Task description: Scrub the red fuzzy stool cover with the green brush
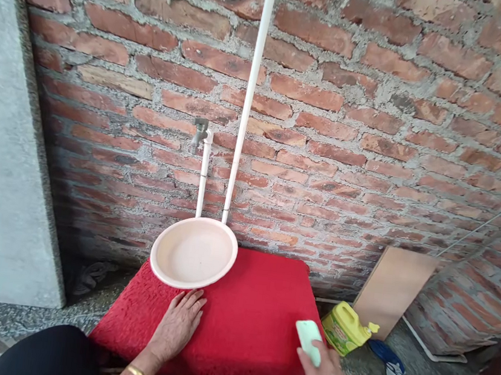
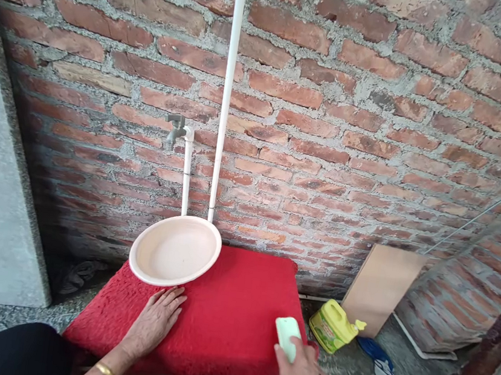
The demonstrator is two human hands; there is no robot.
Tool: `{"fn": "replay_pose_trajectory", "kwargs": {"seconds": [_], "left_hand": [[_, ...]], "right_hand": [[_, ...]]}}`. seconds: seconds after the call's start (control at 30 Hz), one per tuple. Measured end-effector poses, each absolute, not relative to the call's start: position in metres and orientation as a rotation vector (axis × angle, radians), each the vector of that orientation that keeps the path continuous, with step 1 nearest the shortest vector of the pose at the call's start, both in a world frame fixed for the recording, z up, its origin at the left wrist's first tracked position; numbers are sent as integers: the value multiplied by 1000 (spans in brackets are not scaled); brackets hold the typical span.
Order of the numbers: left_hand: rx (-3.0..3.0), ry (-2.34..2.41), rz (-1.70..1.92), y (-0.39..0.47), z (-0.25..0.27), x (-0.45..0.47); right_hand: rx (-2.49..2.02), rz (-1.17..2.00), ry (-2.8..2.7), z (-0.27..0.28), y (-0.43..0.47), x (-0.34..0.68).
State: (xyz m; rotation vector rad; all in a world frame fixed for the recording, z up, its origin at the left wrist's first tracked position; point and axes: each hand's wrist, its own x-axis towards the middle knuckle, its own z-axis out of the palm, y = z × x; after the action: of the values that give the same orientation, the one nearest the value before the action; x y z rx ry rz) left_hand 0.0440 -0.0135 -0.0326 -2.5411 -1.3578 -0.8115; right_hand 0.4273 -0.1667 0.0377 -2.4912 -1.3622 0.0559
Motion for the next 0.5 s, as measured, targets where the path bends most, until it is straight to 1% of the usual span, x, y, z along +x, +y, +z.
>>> {"fn": "replay_pose_trajectory", "kwargs": {"seconds": [0.13,0.23,0.33,0.5], "left_hand": [[-2540,-1334,-800,-14,-33,42],[-2540,-1330,-793,-15,-31,42],[-2545,-1348,-806,-16,-29,43],[-2546,-1371,-834,-17,-27,46]], "right_hand": [[-2142,299,-1712,35,-152,341],[-2089,350,-1820,37,-149,312],[-2125,327,-1761,39,-153,335],[-2303,157,-1425,28,-181,437]]}}
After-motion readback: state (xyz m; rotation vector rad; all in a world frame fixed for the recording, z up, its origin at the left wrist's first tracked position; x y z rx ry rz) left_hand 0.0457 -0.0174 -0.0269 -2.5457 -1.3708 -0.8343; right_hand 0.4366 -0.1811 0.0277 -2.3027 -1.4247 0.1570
